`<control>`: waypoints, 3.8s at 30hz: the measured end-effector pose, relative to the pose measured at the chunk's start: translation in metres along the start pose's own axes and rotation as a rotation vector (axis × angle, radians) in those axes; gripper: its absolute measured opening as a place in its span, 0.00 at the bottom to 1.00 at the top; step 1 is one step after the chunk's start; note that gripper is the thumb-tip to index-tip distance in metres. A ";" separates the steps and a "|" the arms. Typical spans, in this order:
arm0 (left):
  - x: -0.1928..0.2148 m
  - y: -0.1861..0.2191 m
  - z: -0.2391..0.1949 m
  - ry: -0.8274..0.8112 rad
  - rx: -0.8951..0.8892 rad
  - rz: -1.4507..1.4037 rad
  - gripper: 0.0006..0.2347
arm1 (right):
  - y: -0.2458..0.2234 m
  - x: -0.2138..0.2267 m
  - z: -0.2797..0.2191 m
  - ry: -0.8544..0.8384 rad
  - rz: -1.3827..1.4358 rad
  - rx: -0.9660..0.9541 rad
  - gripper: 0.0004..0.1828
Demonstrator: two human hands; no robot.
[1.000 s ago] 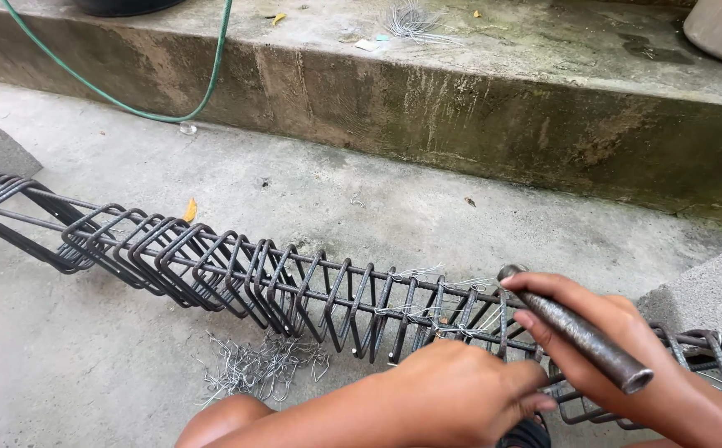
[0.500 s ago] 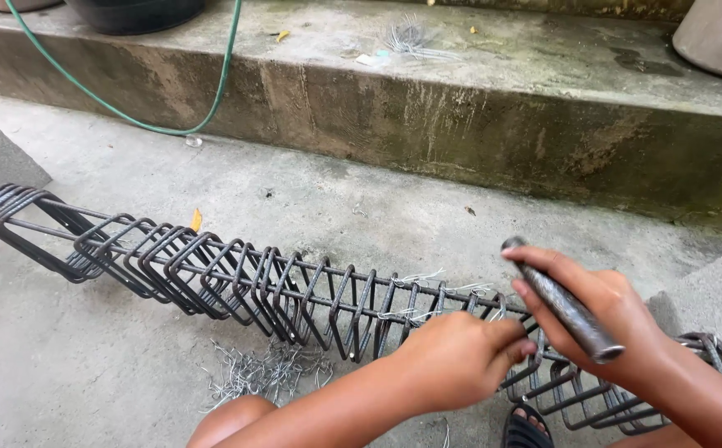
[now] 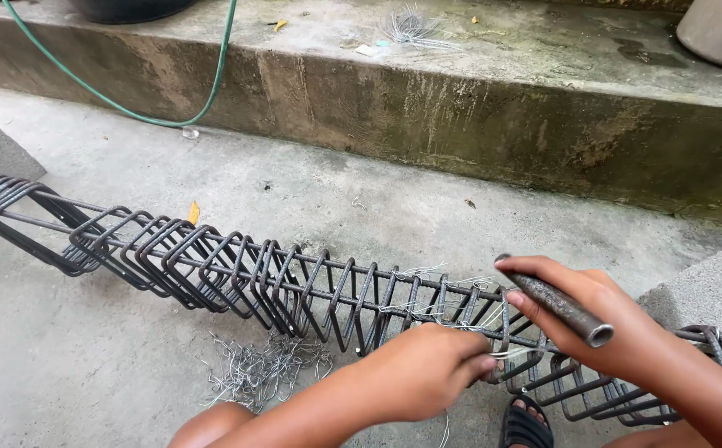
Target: The person ties a rebar cage using wire ties and a metal twisting tool. They wrap the wire around the intersections of the rebar and twist it to secure the structure.
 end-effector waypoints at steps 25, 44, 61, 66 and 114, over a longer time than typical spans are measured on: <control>0.139 -0.178 -0.158 0.282 0.758 0.087 0.14 | 0.246 -0.318 -0.219 -1.251 -1.051 0.395 0.10; 0.034 -0.401 -0.145 -0.237 0.779 0.240 0.12 | 0.131 -0.457 -0.117 -1.008 -0.568 0.305 0.14; -0.119 -0.534 -0.077 -0.246 0.736 0.301 0.17 | 0.162 -0.502 -0.127 -0.771 0.149 -0.494 0.24; -0.126 -0.520 -0.077 -0.272 0.729 0.334 0.18 | 0.213 -0.506 -0.136 -0.703 0.147 -0.679 0.30; -0.171 -0.594 -0.102 -0.371 0.580 0.527 0.13 | 0.121 -0.517 -0.090 -0.692 0.133 -0.479 0.29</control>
Point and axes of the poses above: each hand's wrist, its own z-axis towards the middle knuckle, its own x-axis out of the back of the hand, y = z × x, the point moved 8 cm from there along z, towards the middle knuckle, and after that the axes turned 11 degrees about -z, right-handed, at the moved point
